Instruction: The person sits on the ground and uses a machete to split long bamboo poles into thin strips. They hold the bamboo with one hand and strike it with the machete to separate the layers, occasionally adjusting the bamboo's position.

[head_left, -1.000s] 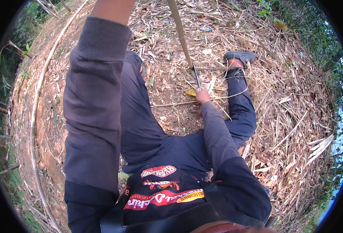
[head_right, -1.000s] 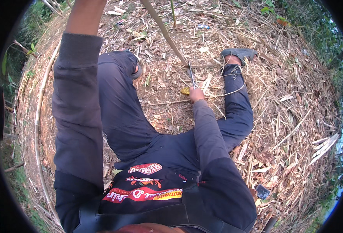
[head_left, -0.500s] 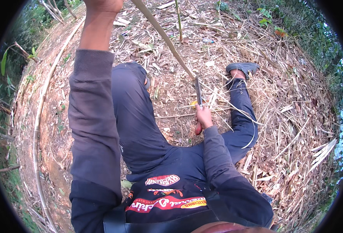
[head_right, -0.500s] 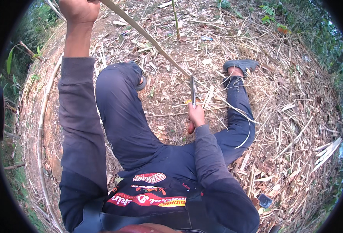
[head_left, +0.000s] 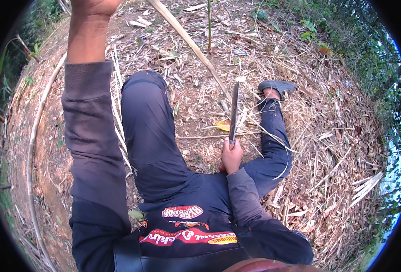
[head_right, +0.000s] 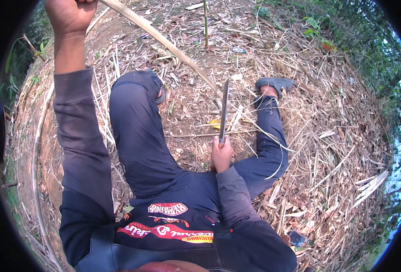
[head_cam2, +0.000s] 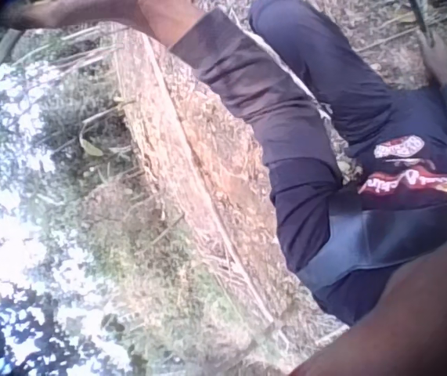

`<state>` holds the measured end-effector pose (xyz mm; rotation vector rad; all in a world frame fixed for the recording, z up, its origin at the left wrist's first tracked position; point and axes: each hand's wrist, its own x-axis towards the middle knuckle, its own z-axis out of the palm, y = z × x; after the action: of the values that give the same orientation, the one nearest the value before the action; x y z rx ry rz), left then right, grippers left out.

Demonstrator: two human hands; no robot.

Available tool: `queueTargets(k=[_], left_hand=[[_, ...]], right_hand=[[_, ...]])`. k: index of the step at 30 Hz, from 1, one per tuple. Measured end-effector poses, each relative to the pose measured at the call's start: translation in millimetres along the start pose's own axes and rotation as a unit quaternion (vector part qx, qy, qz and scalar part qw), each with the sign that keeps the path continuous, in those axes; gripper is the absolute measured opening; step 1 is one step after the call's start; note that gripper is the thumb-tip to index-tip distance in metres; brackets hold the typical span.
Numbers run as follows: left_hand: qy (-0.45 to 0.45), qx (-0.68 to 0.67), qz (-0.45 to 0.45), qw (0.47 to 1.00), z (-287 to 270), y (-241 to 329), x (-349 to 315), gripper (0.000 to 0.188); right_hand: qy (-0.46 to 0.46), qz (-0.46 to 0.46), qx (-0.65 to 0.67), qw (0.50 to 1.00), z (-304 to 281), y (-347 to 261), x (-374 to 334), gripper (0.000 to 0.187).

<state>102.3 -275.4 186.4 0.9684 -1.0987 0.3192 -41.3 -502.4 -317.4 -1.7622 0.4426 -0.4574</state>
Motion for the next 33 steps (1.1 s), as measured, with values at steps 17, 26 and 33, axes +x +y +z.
queueTargets(k=[17, 26, 33], left_hand=[[-0.063, -0.025, -0.075, 0.995, 16.2, -40.7, 30.1, 0.058], [-0.127, -0.019, -0.09, 0.988, 55.5, -48.8, 37.3, 0.06], [-0.162, 0.018, -0.05, 0.985, 113.3, -36.9, 20.9, 0.061]], right_hand=[[-0.092, -0.041, 0.101, 0.99, -9.2, -110.7, -4.4, 0.02], [0.152, -0.317, 0.406, 0.843, -84.7, -301.4, -21.1, 0.06], [-0.105, -0.048, -0.029, 0.993, -31.3, -117.1, 32.2, 0.032]])
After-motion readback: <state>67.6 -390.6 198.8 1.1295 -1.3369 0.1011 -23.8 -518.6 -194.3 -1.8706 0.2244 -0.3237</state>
